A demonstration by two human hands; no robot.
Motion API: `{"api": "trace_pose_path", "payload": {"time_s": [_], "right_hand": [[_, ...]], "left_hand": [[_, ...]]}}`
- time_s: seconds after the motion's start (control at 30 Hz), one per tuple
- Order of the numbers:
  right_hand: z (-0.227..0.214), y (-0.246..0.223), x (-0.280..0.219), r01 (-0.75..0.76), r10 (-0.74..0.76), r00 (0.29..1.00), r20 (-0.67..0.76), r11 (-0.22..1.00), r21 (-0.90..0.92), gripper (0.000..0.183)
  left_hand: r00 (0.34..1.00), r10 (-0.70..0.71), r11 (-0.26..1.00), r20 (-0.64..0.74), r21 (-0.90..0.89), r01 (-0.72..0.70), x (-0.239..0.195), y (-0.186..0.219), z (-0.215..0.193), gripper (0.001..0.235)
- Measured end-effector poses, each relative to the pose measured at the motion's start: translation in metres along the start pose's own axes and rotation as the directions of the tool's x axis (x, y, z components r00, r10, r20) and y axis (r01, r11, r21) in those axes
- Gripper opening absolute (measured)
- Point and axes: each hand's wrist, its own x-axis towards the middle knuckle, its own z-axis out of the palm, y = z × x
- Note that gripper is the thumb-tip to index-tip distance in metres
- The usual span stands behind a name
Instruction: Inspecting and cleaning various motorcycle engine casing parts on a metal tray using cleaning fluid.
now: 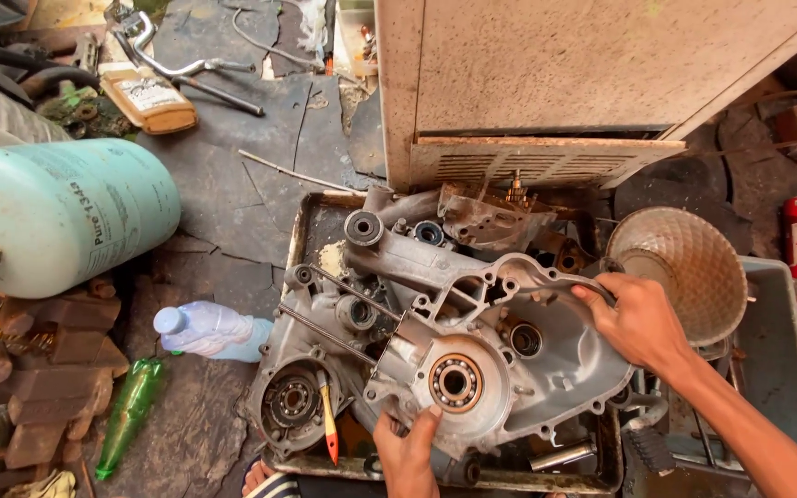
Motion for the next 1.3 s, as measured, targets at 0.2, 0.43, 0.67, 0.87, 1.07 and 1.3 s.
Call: {"api": "trace_pose_path", "payload": {"time_s": [0.2, 0.43, 0.67, 0.87, 1.07, 1.3], "right_hand": [[-0.012, 0.014, -0.022, 0.139, -0.142, 0.974, -0.175, 0.990, -0.027, 0.025], [-0.048, 0.000, -0.046, 0.292, -0.273, 0.879, -0.390, 0.956, -0.013, 0.018], [-0.110, -0.012, -0.078, 0.272, -0.303, 0.791, -0.532, 0.952, -0.138, 0.013], [-0.147, 0.023, -0.120, 0.172, -0.228, 0.739, -0.634, 0.974, -0.150, 0.016], [-0.163, 0.084, -0.175, 0.019, -0.086, 0.714, -0.694, 0.994, -0.103, 0.024], [-0.153, 0.175, -0.276, -0.205, 0.102, 0.640, -0.762, 0.978, -0.041, 0.034]], "left_hand": [[0.995, 0.063, 0.987, -0.082, 0.153, -0.050, 0.024, -0.024, -0.013, 0.118], [0.944, 0.324, 0.892, -0.066, 0.353, -0.282, 0.073, -0.067, -0.047, 0.108], [0.368, 0.915, 0.174, 0.163, 0.665, -0.727, 0.084, -0.069, -0.074, 0.060], [0.826, 0.522, 0.831, 0.213, 0.093, -0.549, -0.109, 0.006, 0.029, 0.079], [0.937, 0.129, 0.953, 0.325, 0.219, -0.207, -0.134, -0.025, 0.074, 0.104], [0.869, 0.094, 0.828, 0.485, 0.446, -0.339, -0.161, -0.106, 0.118, 0.121]]}}
